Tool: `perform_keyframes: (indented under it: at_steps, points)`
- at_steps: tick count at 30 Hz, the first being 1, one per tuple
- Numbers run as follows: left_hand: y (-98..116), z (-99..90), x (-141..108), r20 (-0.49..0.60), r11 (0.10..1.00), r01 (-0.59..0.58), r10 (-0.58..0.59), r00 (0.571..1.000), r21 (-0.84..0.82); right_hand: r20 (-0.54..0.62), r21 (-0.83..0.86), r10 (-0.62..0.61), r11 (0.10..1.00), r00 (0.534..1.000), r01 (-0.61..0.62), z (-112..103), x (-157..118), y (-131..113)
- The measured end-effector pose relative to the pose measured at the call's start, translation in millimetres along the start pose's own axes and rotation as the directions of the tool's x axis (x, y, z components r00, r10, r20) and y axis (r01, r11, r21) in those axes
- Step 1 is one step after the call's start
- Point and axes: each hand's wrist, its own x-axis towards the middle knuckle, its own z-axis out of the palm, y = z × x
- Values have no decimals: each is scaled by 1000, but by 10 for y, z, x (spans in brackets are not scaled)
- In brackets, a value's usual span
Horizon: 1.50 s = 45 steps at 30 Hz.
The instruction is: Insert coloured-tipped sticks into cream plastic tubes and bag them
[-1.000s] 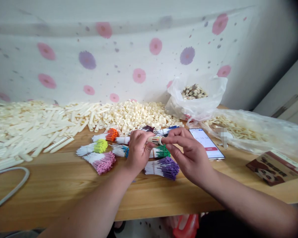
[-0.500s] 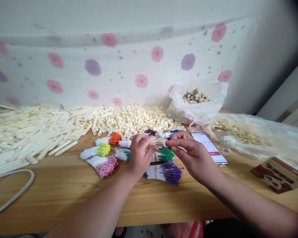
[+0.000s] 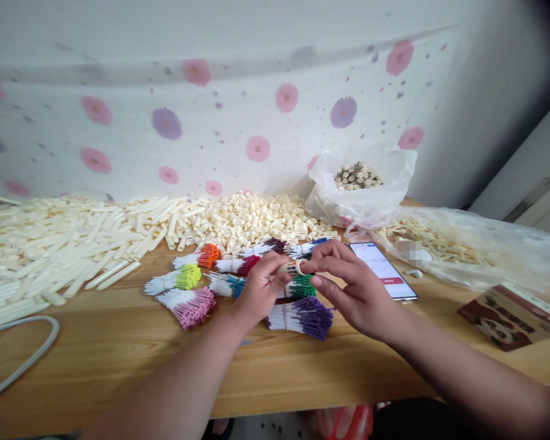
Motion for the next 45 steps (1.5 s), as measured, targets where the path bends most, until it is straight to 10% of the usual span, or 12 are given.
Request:
perform_keyframes:
  at_steps: [5,16,21,24,27,35,45]
  points:
    - [3,8,-11,104,983,101,-85,991,-153,50,-287,-125,948,991,134,-73,-14,-32]
    - [-191,7,-27,160,970,205,-183,970,-132,67,-171,-108,978,992,118,-70,24,-57]
    - [-161,42,-20,104,937,266,-248,963,-228,-63,-385,-9,923,998,-16,-467,-118,259]
    - [-106,67,-17,98,910,275,-257,961,-309,-164,-763,458,502,874,-407,-828,-335,576]
    - [-92,80,-26,141,897,279,-245,959,-342,-118,-876,751,230,650,-424,-1033,-560,852]
    - [-92,53,-16,124,921,273,-248,961,-276,-136,-899,781,162,610,-408,-1021,-688,998]
    - [9,49,30,40,951,294,-292,956,-96,-193,-884,827,86,528,-459,-1155,-86,1593]
